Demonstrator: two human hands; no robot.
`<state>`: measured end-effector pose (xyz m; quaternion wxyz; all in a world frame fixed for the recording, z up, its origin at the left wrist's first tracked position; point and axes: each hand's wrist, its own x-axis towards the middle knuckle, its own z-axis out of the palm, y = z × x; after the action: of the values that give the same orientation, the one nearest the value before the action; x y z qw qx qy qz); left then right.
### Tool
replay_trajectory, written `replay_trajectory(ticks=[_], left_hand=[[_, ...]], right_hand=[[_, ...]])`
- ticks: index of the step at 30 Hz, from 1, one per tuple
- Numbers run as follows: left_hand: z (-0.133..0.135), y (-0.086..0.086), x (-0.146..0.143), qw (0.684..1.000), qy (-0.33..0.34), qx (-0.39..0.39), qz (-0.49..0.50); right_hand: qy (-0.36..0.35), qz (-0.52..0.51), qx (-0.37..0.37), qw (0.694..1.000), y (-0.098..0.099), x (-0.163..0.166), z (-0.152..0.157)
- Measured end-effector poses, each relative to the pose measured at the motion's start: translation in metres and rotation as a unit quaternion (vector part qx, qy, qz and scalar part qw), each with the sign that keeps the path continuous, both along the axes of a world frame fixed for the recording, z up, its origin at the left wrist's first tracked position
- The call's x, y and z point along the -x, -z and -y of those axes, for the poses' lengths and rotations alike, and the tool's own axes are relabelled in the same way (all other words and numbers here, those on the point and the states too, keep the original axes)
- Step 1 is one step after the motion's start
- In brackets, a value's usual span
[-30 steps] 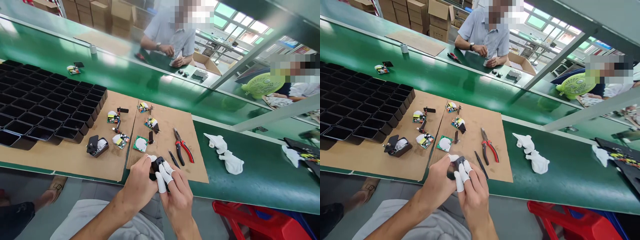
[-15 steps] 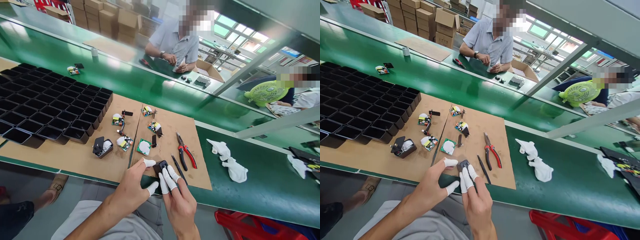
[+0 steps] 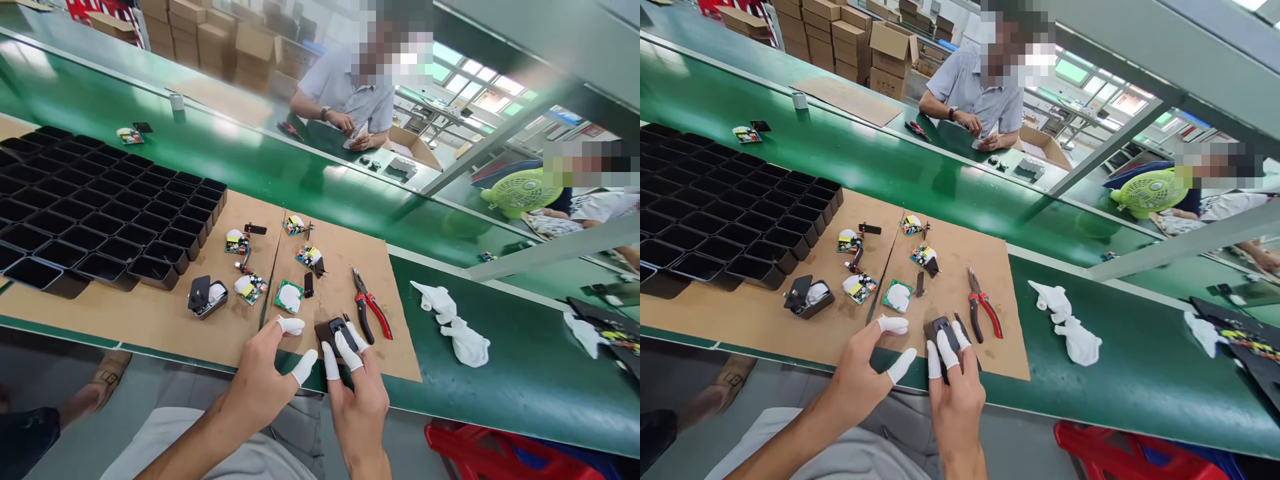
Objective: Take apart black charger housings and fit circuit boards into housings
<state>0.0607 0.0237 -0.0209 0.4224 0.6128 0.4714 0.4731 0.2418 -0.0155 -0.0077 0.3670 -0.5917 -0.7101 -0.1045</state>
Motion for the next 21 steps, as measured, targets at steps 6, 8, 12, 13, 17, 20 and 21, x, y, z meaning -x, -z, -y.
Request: replay_trajectory(ticks=[6,8,12,13,17,20,21], left_hand=[[0.000,0.000,-0.001,1.000,-0.004,-0.002,0.007],[0.000,-0.001,0.000,1.000,-0.004,-0.001,0.008],[0.000,-0.001,0.000,1.000,-0.006,0.001,0.012],[0.000,-0.001,0.000,1.000,-0.007,0.003,0.012],[0.000,-0.002,0.000,1.000,-0.007,0.000,0.011],[0.000,-0.002,0.000,1.000,-0.004,-0.012,0.005],[0.000,-0.002,0.001,1.000,-0.004,-0.014,0.003]], right_hand=[[0.015,-0.050,-0.037,0.998,-0.014,0.007,-0.004],[0.014,-0.065,-0.043,0.997,-0.011,0.009,-0.004],[-0.007,-0.057,-0.020,0.998,0.003,0.007,-0.004],[-0.008,-0.053,-0.018,0.998,0.006,0.006,-0.004],[-0.015,-0.023,-0.024,0.999,0.012,0.002,-0.002],[-0.022,0.003,-0.025,0.999,0.012,0.001,-0.001],[-0.022,0.008,-0.027,0.999,0.012,0.001,-0.001]])
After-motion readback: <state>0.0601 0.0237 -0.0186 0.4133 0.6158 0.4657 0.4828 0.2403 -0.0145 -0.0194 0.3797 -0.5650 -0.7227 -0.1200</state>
